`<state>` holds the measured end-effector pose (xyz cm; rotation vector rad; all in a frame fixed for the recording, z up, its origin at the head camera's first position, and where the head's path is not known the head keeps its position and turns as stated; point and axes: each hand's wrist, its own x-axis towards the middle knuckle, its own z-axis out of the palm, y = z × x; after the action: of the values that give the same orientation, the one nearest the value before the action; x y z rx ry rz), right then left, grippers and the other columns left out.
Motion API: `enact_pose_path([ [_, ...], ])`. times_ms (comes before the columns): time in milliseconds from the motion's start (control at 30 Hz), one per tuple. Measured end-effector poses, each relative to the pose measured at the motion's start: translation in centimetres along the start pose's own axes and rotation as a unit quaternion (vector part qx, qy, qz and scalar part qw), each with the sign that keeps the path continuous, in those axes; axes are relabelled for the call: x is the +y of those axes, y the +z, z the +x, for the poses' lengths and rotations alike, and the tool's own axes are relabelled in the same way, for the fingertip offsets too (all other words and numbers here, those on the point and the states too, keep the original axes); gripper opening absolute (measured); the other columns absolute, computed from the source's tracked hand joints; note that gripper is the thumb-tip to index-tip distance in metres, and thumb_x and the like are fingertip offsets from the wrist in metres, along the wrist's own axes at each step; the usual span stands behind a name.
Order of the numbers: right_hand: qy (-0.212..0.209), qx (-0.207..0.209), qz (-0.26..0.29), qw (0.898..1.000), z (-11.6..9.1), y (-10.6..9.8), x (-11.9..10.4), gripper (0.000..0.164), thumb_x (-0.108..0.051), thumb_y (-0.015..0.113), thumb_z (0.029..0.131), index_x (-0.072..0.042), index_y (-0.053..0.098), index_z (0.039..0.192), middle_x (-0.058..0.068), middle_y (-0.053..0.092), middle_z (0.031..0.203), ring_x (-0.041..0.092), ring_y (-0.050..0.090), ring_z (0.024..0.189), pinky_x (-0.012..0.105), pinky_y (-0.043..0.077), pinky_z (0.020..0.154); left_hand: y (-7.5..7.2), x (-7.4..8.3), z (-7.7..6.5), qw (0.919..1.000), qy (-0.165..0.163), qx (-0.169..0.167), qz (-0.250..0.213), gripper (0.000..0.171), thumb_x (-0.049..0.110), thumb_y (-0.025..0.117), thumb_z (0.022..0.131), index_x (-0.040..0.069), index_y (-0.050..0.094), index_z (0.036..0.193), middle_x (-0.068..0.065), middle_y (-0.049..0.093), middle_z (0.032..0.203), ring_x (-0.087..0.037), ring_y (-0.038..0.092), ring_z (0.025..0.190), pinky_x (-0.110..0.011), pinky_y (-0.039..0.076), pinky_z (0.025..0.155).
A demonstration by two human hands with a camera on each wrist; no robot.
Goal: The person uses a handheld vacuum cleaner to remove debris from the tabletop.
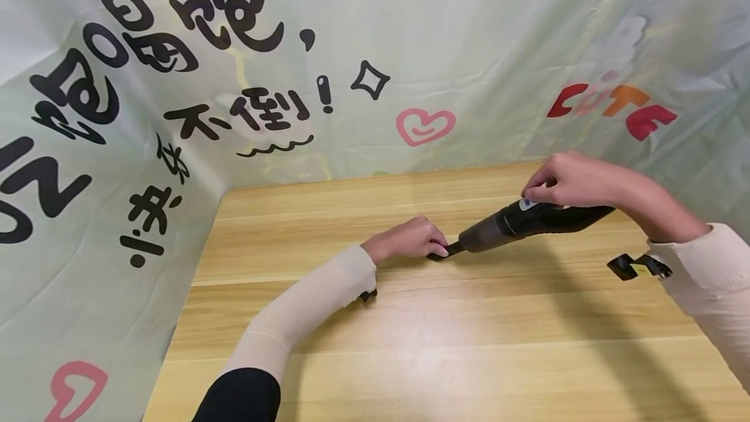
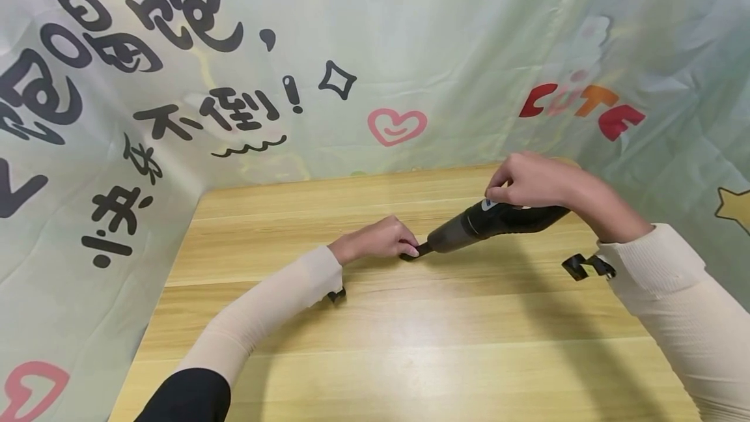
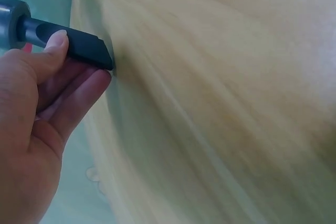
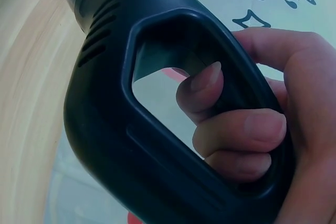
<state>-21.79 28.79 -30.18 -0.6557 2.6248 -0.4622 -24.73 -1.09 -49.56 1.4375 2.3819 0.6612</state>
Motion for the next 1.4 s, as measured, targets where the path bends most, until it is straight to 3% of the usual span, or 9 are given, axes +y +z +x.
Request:
enact_pose_path([
  [300, 0.017, 0.006, 0.013, 1.0, -0.5, 0.9, 1.4, 0.025, -0.023, 0.065, 0.103, -0.007, 0.079, 0.117, 0.008, 0.079, 0.111, 0.011, 0.062, 0.061, 0.027, 0.05, 0.062, 0.2, 0.5, -0.7, 0.9994, -0.006, -0.002, 0.035, 0.023, 0.025, 0.065, 0.105, 0.013, 0.08, 0.093, 0.006, 0.064, 0.072, 0.0, 0.04, 0.058, -0.012, 0.038, 0.064],
  [400, 0.031, 0.004, 0.047, 0.998, -0.6, 1.4, 1.9, 0.027, -0.022, 0.063, 0.104, -0.005, 0.078, 0.118, 0.004, 0.074, 0.088, 0.01, 0.05, 0.053, 0.028, 0.045, 0.055, 0.0, 0.5, -1.1, 0.9994, -0.01, -0.002, 0.033, 0.024, 0.025, 0.064, 0.105, 0.013, 0.078, 0.09, 0.006, 0.059, 0.068, -0.001, 0.037, 0.057, -0.013, 0.037, 0.064],
  [500, 0.042, -0.001, 0.078, 0.996, -0.6, 1.9, 2.4, 0.029, -0.023, 0.061, 0.105, -0.004, 0.077, 0.12, -0.002, 0.054, 0.064, 0.008, 0.037, 0.048, 0.028, 0.04, 0.051, -0.3, 0.6, -1.6, 0.9995, -0.016, 0.0, 0.029, 0.023, 0.025, 0.064, 0.105, 0.014, 0.079, 0.091, 0.006, 0.061, 0.07, -0.001, 0.039, 0.057, -0.013, 0.038, 0.064],
  [600, 0.053, 0.0, 0.105, 0.993, -0.6, 2.2, 2.7, 0.029, -0.024, 0.059, 0.106, -0.005, 0.077, 0.119, -0.005, 0.038, 0.055, 0.008, 0.03, 0.045, 0.029, 0.039, 0.048, -0.6, 0.5, -2.1, 0.9996, -0.022, 0.0, 0.019, 0.021, 0.025, 0.065, 0.105, 0.014, 0.08, 0.097, 0.006, 0.067, 0.076, 0.0, 0.042, 0.058, -0.013, 0.04, 0.065],
  [833, 0.06, 0.005, 0.15, 0.987, -0.3, 3.3, 3.0, 0.033, -0.031, 0.058, 0.107, -0.006, 0.076, 0.121, -0.005, 0.038, 0.056, 0.009, 0.033, 0.046, 0.031, 0.04, 0.049, -1.6, -0.3, -3.4, 0.9996, -0.026, 0.005, 0.005, 0.021, 0.024, 0.064, 0.105, 0.012, 0.081, 0.099, 0.005, 0.076, 0.087, 0.0, 0.051, 0.062, -0.015, 0.047, 0.071],
  [1000, 0.061, 0.012, 0.155, 0.986, 0.4, 3.7, 2.3, 0.036, -0.033, 0.057, 0.108, -0.007, 0.075, 0.123, -0.003, 0.042, 0.059, 0.01, 0.034, 0.046, 0.032, 0.04, 0.05, -3.0, -1.3, -4.0, 0.9994, -0.034, -0.003, -0.003, 0.021, 0.023, 0.065, 0.104, 0.01, 0.081, 0.099, 0.004, 0.075, 0.086, -0.002, 0.048, 0.061, -0.018, 0.046, 0.071],
  [1067, 0.057, 0.017, 0.152, 0.987, 0.7, 3.7, 1.9, 0.035, -0.033, 0.056, 0.108, -0.007, 0.076, 0.122, -0.003, 0.045, 0.061, 0.011, 0.036, 0.047, 0.032, 0.04, 0.051, -3.6, -1.6, -4.2, 0.9991, -0.042, -0.007, -0.007, 0.021, 0.023, 0.065, 0.104, 0.011, 0.081, 0.099, 0.004, 0.075, 0.085, -0.002, 0.046, 0.06, -0.018, 0.045, 0.07],
  [1267, 0.056, 0.035, 0.145, 0.987, 2.1, 3.8, 0.4, 0.035, -0.03, 0.054, 0.108, -0.007, 0.077, 0.121, -0.001, 0.047, 0.062, 0.012, 0.037, 0.048, 0.03, 0.038, 0.05, -5.2, -3.1, -4.9, 0.9975, -0.07, -0.004, -0.007, 0.017, 0.022, 0.068, 0.102, 0.014, 0.083, 0.105, 0.002, 0.081, 0.1, -0.001, 0.062, 0.071, -0.019, 0.052, 0.075],
  [1400, 0.055, 0.048, 0.145, 0.987, 3.1, 4.2, -0.5, 0.034, -0.03, 0.055, 0.108, -0.007, 0.077, 0.121, -0.001, 0.048, 0.062, 0.012, 0.037, 0.048, 0.03, 0.036, 0.048, -5.8, -4.3, -5.4, 0.995, -0.098, 0.006, -0.016, 0.016, 0.02, 0.07, 0.101, 0.014, 0.083, 0.107, 0.0, 0.081, 0.102, -0.005, 0.06, 0.07, -0.022, 0.05, 0.074],
])
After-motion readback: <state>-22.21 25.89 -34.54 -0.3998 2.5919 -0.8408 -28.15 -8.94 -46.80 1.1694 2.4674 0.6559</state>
